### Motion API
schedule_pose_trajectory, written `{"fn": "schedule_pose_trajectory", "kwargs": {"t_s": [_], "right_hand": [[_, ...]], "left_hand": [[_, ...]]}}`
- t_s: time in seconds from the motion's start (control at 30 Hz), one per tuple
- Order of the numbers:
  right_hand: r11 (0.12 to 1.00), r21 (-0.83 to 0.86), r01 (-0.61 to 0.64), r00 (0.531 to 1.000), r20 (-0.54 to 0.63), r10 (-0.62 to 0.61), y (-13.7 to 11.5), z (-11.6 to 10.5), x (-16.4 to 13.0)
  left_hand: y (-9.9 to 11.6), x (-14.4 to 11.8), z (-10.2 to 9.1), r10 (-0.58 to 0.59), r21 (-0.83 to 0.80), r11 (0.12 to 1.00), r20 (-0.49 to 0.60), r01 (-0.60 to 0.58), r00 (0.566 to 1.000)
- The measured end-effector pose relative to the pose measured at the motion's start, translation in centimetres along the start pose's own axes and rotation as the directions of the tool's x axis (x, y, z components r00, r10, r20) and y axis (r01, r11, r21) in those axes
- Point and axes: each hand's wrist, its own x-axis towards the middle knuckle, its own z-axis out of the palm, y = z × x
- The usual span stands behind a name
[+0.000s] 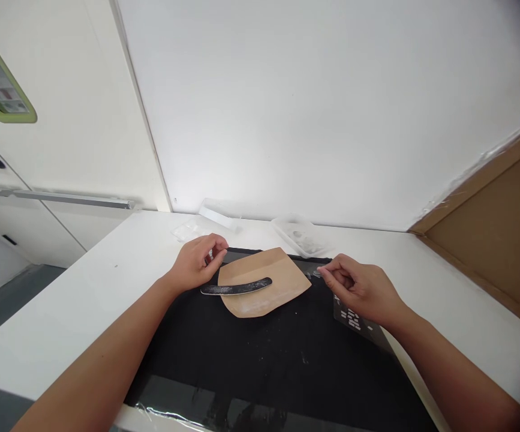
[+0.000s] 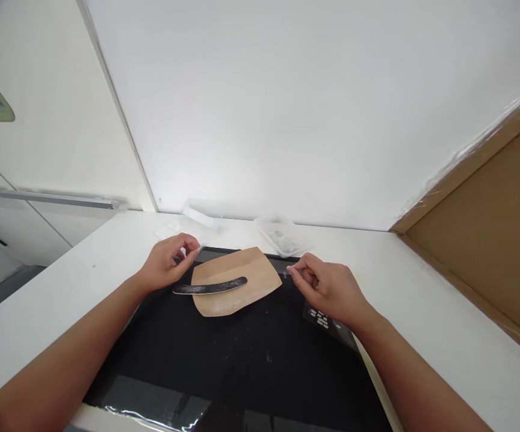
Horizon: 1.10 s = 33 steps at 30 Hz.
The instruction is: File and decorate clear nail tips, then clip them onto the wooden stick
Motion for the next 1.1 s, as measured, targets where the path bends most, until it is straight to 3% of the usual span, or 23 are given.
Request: {"fn": "schedule_pose_trajectory", "kwargs": {"t_s": [0.27,0.6,0.83,1.1], "right_hand": [[1.000,-0.005,-0.002,1.000,0.003,0.002,-0.3,-0.2,0.1],[0.999,-0.031,0.044,0.999,0.015,-0.044,-0.8,-0.6,0.1],[0.998,0.007,0.056,0.998,0.042,-0.056,-1.6,-0.2,-0.1],[0.999,0.044,0.011,0.999,0.036,-0.013,-0.9,0.8,0.2]], "left_hand": [[-1.7,0.1,0.6,-0.065,0.047,0.996,-0.107,0.070,0.992],[-3.4,0.3,0.3,-0.010,0.135,0.990,-0.122,0.026,0.993],[-4.5,0.3,0.3,-0.018,0.093,0.995,-0.242,0.042,0.970],[-4.8,0.2,0.5,-0.054,0.073,0.994,-0.290,0.079,0.956]]}}
